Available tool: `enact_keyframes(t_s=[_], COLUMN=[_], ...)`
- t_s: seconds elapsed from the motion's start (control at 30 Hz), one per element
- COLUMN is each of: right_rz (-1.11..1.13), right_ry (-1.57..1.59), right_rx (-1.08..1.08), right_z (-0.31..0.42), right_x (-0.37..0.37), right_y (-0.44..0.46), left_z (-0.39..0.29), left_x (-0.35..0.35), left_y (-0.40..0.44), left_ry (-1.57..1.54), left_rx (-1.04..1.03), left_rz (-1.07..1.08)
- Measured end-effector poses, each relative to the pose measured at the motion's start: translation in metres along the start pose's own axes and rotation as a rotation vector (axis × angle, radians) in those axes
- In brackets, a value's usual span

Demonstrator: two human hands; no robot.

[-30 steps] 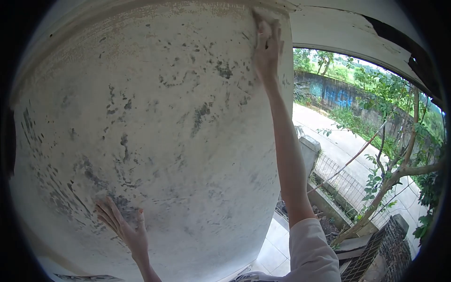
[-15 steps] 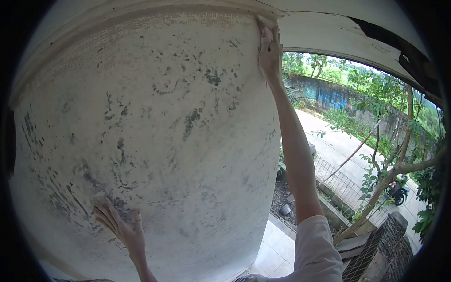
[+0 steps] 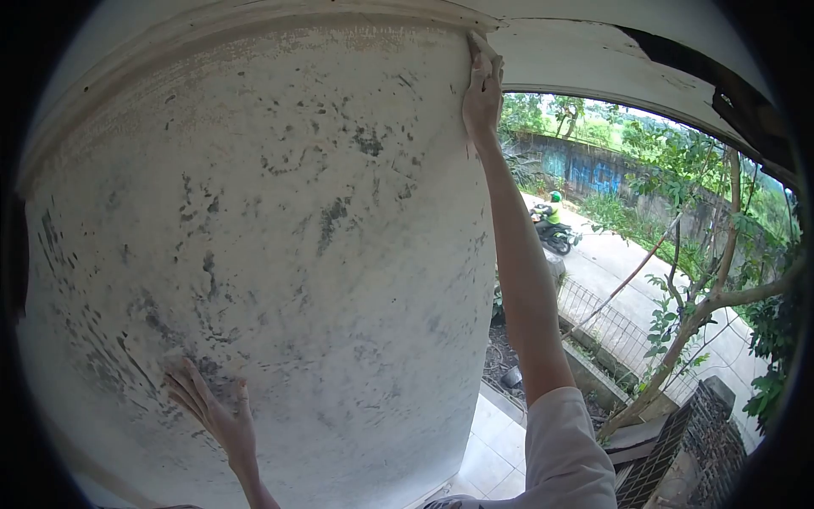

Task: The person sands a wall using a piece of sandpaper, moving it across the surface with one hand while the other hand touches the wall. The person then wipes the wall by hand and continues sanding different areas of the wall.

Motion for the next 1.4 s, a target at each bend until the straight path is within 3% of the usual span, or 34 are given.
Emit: enact_keyframes(t_s=[0.03, 0.13, 0.23, 0.3, 0.4, 0.5, 0.57, 0.63, 0.7, 0.8, 0.83, 1.0, 1.1, 1.17, 1.27, 1.4], right_rz=[-0.064, -0.089, 0.13, 0.228, 0.152, 0.101, -0.009, 0.114, 0.156, 0.215, 0.198, 0.111, 0.102, 0.175, 0.231, 0.258], right_ry=[0.071, 0.04, -0.232, -0.26, 0.15, 0.106, -0.057, -0.249, -0.225, -0.091, -0.082, -0.013, -0.037, -0.164, -0.107, -0.199], right_rx=[-0.13, -0.087, 0.369, 0.527, 0.013, -0.039, 0.053, 0.184, 0.158, 0.201, 0.058, -0.038, 0.057, 0.138, 0.142, 0.226], right_z=[-0.005, 0.023, 0.046, 0.052, 0.032, 0.012, -0.007, -0.003, -0.016, -0.008, -0.011, 0.0, -0.005, -0.003, 0.0, -0.006], right_x=[0.003, -0.013, -0.019, -0.01, 0.002, 0.006, 0.006, 0.017, 0.028, 0.029, 0.027, 0.01, 0.011, 0.02, 0.034, 0.029], right_y=[0.003, -0.028, -0.075, -0.085, -0.035, -0.016, -0.049, -0.108, -0.137, -0.099, -0.076, 0.003, -0.039, -0.105, -0.213, -0.202], left_z=[0.001, 0.0, 0.003, 0.002, -0.001, 0.001, 0.004, 0.006, 0.008, 0.009, 0.008, 0.006, 0.005, 0.006, 0.007, 0.011], left_x=[-0.001, 0.001, 0.001, 0.0, 0.001, 0.003, 0.005, 0.005, 0.003, 0.0, -0.001, -0.008, -0.006, -0.007, -0.011, -0.013], left_y=[0.0, 0.0, -0.001, -0.001, -0.002, 0.0, -0.003, -0.004, -0.005, -0.004, -0.004, -0.003, -0.004, -0.005, -0.006, -0.007], left_ry=[0.007, 0.006, -0.017, -0.017, 0.005, 0.005, -0.003, 0.009, -0.003, -0.028, -0.026, 0.019, 0.003, -0.006, 0.004, -0.024], left_rx=[0.006, 0.017, 0.02, 0.025, 0.012, -0.005, 0.002, 0.022, 0.031, 0.027, 0.043, -0.008, -0.012, -0.013, -0.004, -0.013], left_rz=[0.014, 0.026, 0.028, 0.019, 0.014, 0.022, 0.058, 0.099, 0.103, 0.076, 0.075, -0.009, -0.016, -0.029, -0.021, -0.009])
Point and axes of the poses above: each hand's wrist, its own y-axis towards the middle knuckle, its own x-axis out of the back of the hand, z = x × y, the point moved 4 cm from there along y, towards the middle knuckle, and after that the axes turned 1 degree about -x, right-handed, at the moved point
